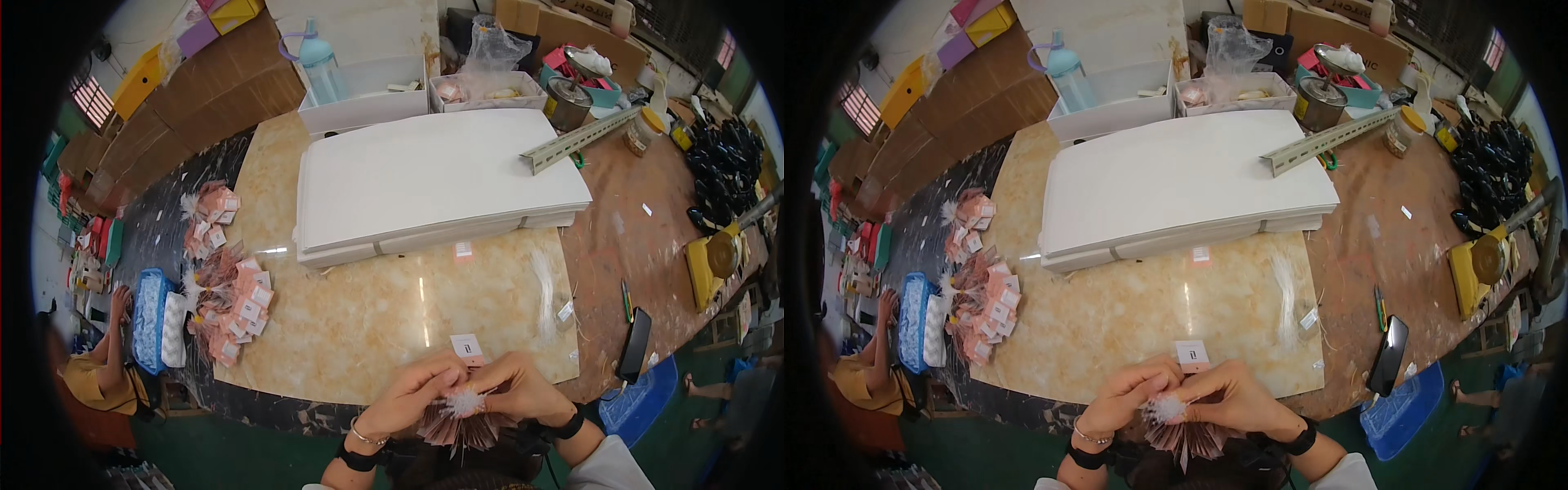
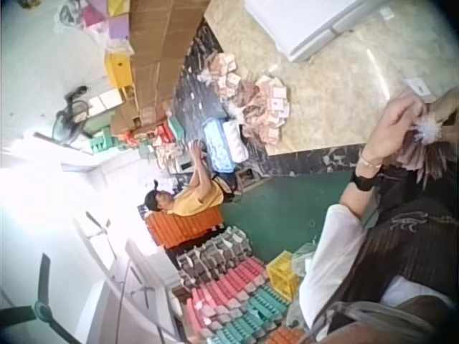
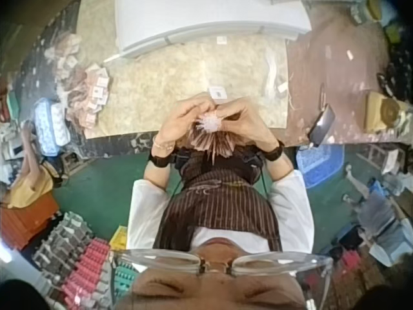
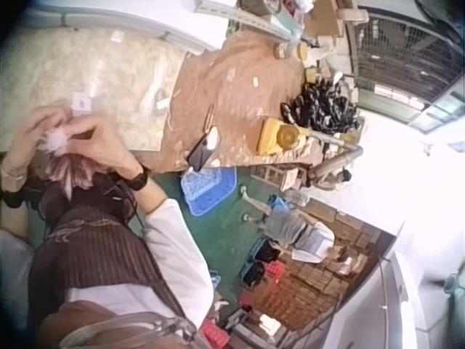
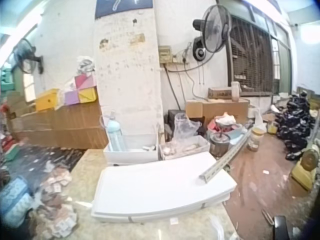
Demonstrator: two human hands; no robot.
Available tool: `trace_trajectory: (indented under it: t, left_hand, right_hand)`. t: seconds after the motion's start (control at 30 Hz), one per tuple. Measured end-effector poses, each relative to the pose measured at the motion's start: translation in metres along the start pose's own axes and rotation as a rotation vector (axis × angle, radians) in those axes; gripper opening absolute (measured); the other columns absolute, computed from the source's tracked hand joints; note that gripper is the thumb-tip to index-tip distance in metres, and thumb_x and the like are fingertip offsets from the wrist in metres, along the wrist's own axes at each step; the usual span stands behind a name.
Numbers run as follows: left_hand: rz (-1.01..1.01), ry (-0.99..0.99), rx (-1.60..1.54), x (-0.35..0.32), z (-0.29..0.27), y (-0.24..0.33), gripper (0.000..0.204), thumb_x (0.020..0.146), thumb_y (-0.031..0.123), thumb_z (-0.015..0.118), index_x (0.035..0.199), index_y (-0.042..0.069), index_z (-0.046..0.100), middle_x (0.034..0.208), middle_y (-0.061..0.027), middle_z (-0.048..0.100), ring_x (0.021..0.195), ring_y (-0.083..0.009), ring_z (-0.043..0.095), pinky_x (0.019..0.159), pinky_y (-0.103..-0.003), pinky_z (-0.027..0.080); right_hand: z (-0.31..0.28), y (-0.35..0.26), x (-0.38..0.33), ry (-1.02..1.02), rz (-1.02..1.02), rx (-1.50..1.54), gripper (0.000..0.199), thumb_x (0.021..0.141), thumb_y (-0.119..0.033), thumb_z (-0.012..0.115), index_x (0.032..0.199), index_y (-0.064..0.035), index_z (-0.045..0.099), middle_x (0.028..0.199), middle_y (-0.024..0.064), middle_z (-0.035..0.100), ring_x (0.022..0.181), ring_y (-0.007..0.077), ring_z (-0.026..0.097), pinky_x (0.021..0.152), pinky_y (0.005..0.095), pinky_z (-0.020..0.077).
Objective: The person bundles small pink packets together using white twist ties. They gather a stack of packets, wrap a tie around the center, and twist it to secure the bundle. The person then places the finished bundle on the table and repeats the process with a new stack of packets.
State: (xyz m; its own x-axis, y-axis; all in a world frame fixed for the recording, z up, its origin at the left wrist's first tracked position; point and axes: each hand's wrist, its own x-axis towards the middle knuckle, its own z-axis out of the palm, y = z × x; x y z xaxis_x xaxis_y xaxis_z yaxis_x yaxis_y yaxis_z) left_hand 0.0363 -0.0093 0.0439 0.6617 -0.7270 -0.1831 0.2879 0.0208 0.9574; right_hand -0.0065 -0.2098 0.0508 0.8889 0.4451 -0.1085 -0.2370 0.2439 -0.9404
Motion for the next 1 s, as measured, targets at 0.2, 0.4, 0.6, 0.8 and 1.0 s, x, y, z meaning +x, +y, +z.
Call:
trace_trajectory:
  t: [0.2,0.4,0.6,0.8,1.0]
  left_hand:
    - [-0.151,-0.017,-0.176,-0.006,-0.002,0.014,0.039,0.095,0.027,0.052,0.068,-0.001,0.052,0.086,-0.0055,0.045,0.077,-0.0161,0.041,0.073,-0.028,0.034]
    - [0.272,0.081,0.169,-0.016,0.008,0.017,0.027,0.088,0.017,0.065,0.072,-0.003,0.057,0.088,-0.0072,0.051,0.077,-0.0166,0.047,0.067,-0.028,0.038]
    - [0.280,0.193,0.279,-0.022,0.009,0.006,0.022,0.082,0.013,0.070,0.070,0.000,0.058,0.085,-0.0077,0.051,0.074,-0.0190,0.049,0.065,-0.029,0.041]
    - [0.336,0.152,0.751,-0.017,0.014,0.015,0.026,0.077,0.016,0.074,0.063,0.005,0.055,0.089,-0.0074,0.052,0.072,-0.0203,0.048,0.060,-0.028,0.039]
    - [0.387,-0.047,-0.112,-0.016,-0.001,-0.004,0.026,0.075,0.017,0.071,0.060,0.005,0.053,0.072,-0.0080,0.051,0.077,-0.0211,0.046,0.069,-0.031,0.034]
  right_hand:
    - [-0.001,-0.007,-0.007,-0.047,0.108,-0.278,0.021,0.079,0.004,0.067,0.098,-0.0029,0.072,0.091,0.0060,0.071,0.082,0.0111,0.063,0.072,0.0245,0.0495]
    - [0.002,-0.011,-0.011,0.115,0.004,-0.432,0.018,0.080,0.004,0.066,0.097,0.0002,0.070,0.089,0.0084,0.071,0.080,0.0107,0.064,0.070,0.0253,0.0510]
    - [-0.003,-0.009,-0.014,0.275,0.058,-0.057,0.015,0.082,0.006,0.066,0.096,0.0065,0.068,0.092,0.0085,0.070,0.084,0.0110,0.063,0.078,0.0257,0.0527]
    - [-0.002,0.005,-0.010,0.340,0.059,0.100,0.013,0.083,0.005,0.066,0.095,0.0051,0.069,0.089,0.0098,0.070,0.081,0.0129,0.064,0.076,0.0268,0.0533]
    - [0.004,0.009,-0.008,0.426,0.037,0.242,0.004,0.079,0.002,0.069,0.082,0.0041,0.068,0.079,0.0124,0.069,0.070,0.0181,0.065,0.069,0.0294,0.0538]
